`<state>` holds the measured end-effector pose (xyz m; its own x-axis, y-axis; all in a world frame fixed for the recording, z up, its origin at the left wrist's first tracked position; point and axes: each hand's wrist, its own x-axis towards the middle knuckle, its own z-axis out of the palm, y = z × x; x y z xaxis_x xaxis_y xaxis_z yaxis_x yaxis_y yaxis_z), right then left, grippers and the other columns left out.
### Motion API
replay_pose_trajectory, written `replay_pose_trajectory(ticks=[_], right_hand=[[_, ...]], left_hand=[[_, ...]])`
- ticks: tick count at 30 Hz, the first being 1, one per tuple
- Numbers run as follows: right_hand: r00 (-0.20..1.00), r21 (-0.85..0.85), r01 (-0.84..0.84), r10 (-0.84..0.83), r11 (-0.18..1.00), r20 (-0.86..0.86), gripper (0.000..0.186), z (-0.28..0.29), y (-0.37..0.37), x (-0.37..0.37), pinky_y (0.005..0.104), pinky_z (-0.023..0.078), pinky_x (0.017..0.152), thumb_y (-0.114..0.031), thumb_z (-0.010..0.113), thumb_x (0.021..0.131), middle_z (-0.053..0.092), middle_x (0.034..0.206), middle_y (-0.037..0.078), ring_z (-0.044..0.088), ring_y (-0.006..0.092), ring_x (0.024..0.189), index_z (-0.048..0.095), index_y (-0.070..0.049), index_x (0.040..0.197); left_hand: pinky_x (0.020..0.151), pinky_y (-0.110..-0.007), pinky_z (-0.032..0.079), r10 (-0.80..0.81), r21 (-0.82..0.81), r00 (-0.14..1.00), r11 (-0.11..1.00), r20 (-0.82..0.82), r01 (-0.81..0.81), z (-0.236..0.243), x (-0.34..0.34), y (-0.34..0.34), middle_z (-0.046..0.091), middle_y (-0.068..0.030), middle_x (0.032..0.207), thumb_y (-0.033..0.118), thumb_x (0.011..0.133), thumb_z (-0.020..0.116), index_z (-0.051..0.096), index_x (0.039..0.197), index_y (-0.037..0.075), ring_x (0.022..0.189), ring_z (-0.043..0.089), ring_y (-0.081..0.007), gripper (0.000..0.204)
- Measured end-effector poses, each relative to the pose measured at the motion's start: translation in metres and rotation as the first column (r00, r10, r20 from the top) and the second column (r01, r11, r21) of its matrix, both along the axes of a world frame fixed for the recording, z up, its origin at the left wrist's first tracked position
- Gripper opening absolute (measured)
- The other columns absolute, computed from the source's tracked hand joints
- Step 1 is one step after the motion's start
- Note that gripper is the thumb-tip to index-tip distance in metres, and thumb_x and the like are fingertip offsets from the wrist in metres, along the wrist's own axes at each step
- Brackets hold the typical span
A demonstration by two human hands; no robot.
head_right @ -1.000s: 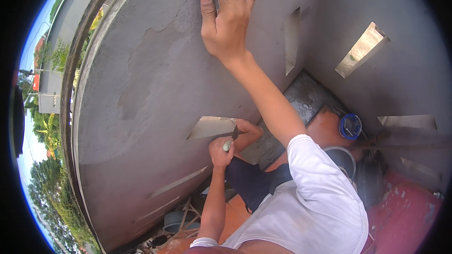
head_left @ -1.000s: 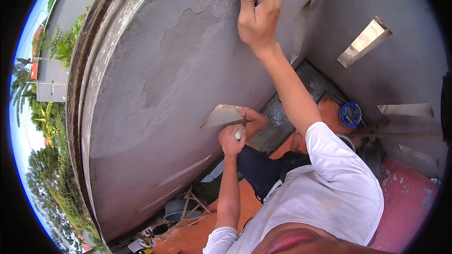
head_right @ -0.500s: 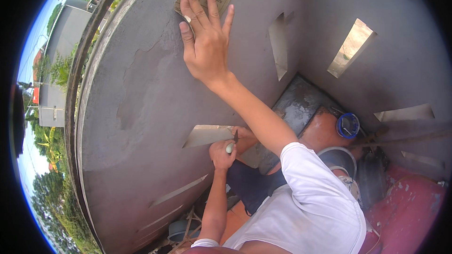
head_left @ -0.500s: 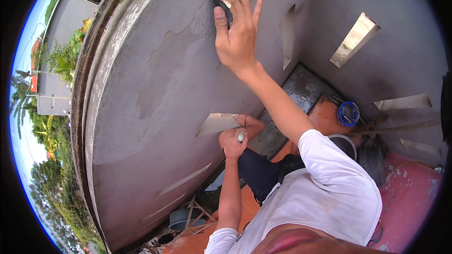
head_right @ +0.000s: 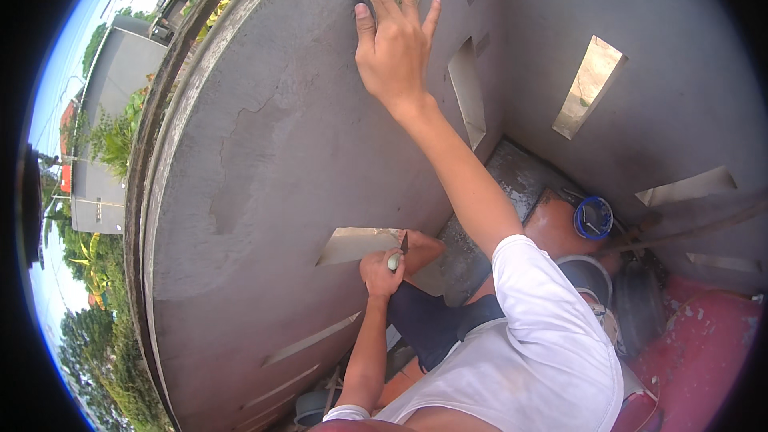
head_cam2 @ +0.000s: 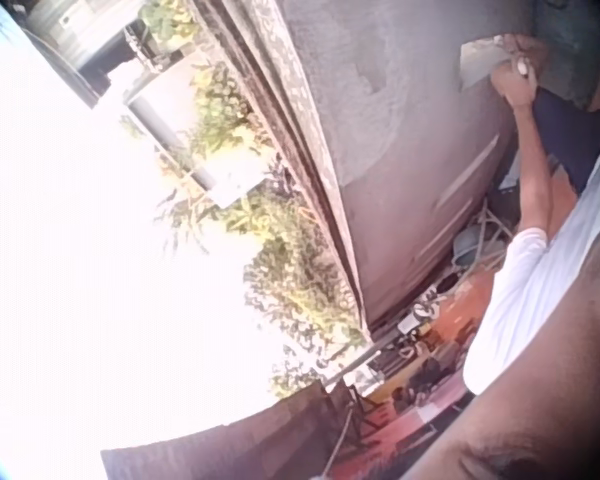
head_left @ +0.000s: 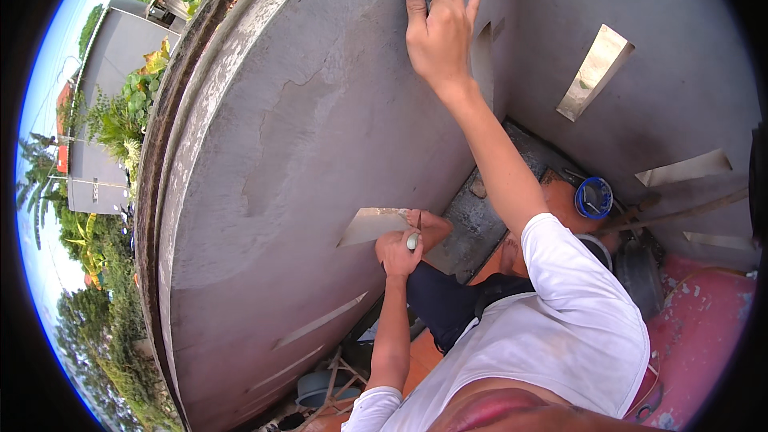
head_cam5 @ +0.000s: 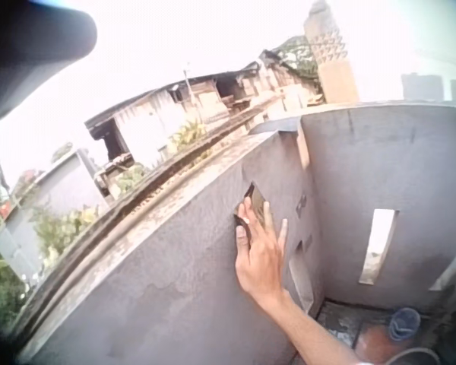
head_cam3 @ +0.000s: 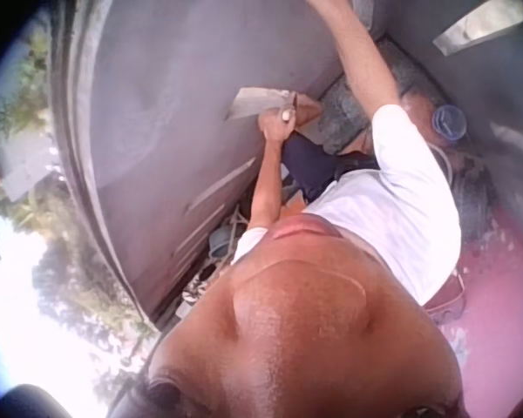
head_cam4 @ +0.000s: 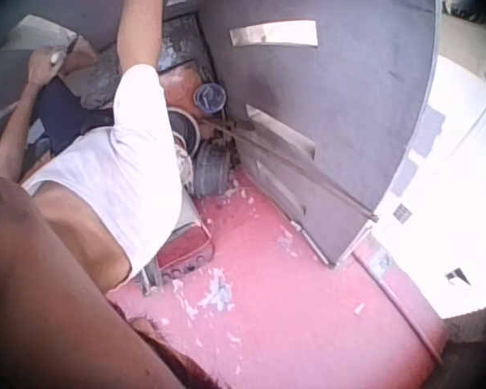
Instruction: The person smooths a concrete ceiling surface using a sanding block and a trowel. They alternate between sanding and scraping motions to refine the surface texture.
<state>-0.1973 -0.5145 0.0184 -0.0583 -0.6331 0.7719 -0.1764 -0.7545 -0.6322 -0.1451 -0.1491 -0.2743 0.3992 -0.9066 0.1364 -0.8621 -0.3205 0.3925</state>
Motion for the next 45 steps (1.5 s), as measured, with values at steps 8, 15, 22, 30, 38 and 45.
replay_pose_trajectory(ticks=[8, 15, 22, 30, 38, 45], right_hand=[[0.993, -0.039, -0.036, 0.032, 0.999, -0.111, 0.042, -0.011, 0.053, 0.003, 0.0683, 0.008, 0.122, -0.033, 0.044, 0.110, 0.057, 0.152, 0.000, 0.033, 0.0353, 0.153, 0.066, -0.010, 0.138], [0.997, -0.018, 0.017, -0.019, 1.000, -0.080, 0.045, -0.011, 0.059, 0.007, 0.0670, 0.008, 0.122, -0.036, 0.040, 0.112, 0.056, 0.153, 0.000, 0.034, 0.0338, 0.152, 0.064, -0.011, 0.140], [0.998, 0.099, 0.016, -0.023, 0.995, 0.067, 0.046, 0.000, 0.020, 0.002, 0.0652, 0.014, 0.122, -0.030, 0.042, 0.110, 0.057, 0.151, 0.009, 0.038, 0.0387, 0.149, 0.059, -0.002, 0.142], [0.995, -0.067, 0.017, -0.024, 0.998, -0.096, 0.043, -0.009, 0.078, 0.015, 0.0699, 0.019, 0.119, -0.028, 0.047, 0.108, 0.059, 0.150, 0.008, 0.042, 0.0374, 0.147, 0.061, -0.005, 0.141], [0.988, 0.007, 0.155, -0.155, 0.988, -0.028, 0.039, -0.004, 0.031, 0.011, 0.0737, 0.018, 0.117, -0.025, 0.047, 0.108, 0.062, 0.145, 0.010, 0.042, 0.0381, 0.147, 0.065, -0.005, 0.136], [0.943, 0.049, 0.216, -0.196, 0.975, -0.268, 0.046, 0.014, 0.008, -0.010, 0.0607, 0.017, 0.124, -0.027, 0.039, 0.111, 0.047, 0.159, 0.012, 0.037, 0.0371, 0.150, 0.054, -0.004, 0.148]], left_hand=[[0.074, -0.049, 0.052, -0.030, -0.019, 1.000, 0.999, -0.002, 0.030, -0.005, 0.002, -0.007, 0.069, -0.0183, 0.077, 0.031, 0.092, 0.068, 0.072, 0.100, 0.012, 0.075, 0.067, -0.0386, 0.021], [0.071, -0.049, 0.049, -0.060, -0.069, 0.998, 0.996, -0.012, 0.059, -0.011, -0.006, -0.021, 0.067, -0.0159, 0.074, 0.029, 0.090, 0.068, 0.073, 0.097, 0.015, 0.073, 0.065, -0.0369, 0.016], [0.072, -0.048, 0.050, -0.056, -0.071, 0.998, 0.996, 0.003, 0.056, 0.000, -0.009, -0.014, 0.068, -0.0174, 0.076, 0.028, 0.091, 0.068, 0.073, 0.099, 0.012, 0.074, 0.066, -0.0385, 0.019], [0.074, -0.050, 0.052, 0.038, -0.096, 0.995, 0.994, -0.090, -0.047, 0.010, 0.003, 0.016, 0.072, -0.0194, 0.086, 0.027, 0.093, 0.067, 0.072, 0.102, 0.010, 0.082, 0.068, -0.0415, 0.020], [0.076, -0.051, 0.052, 0.046, -0.074, 0.996, 0.996, -0.075, -0.052, 0.000, 0.004, 0.012, 0.072, -0.0185, 0.085, 0.027, 0.092, 0.067, 0.072, 0.104, 0.012, 0.082, 0.068, -0.0408, 0.019], [0.076, -0.053, 0.052, 0.028, -0.009, 0.999, 1.000, -0.047, -0.028, 0.000, -0.002, 0.000, 0.071, -0.0205, 0.081, 0.030, 0.092, 0.066, 0.072, 0.105, 0.012, 0.079, 0.067, -0.0419, 0.022]])
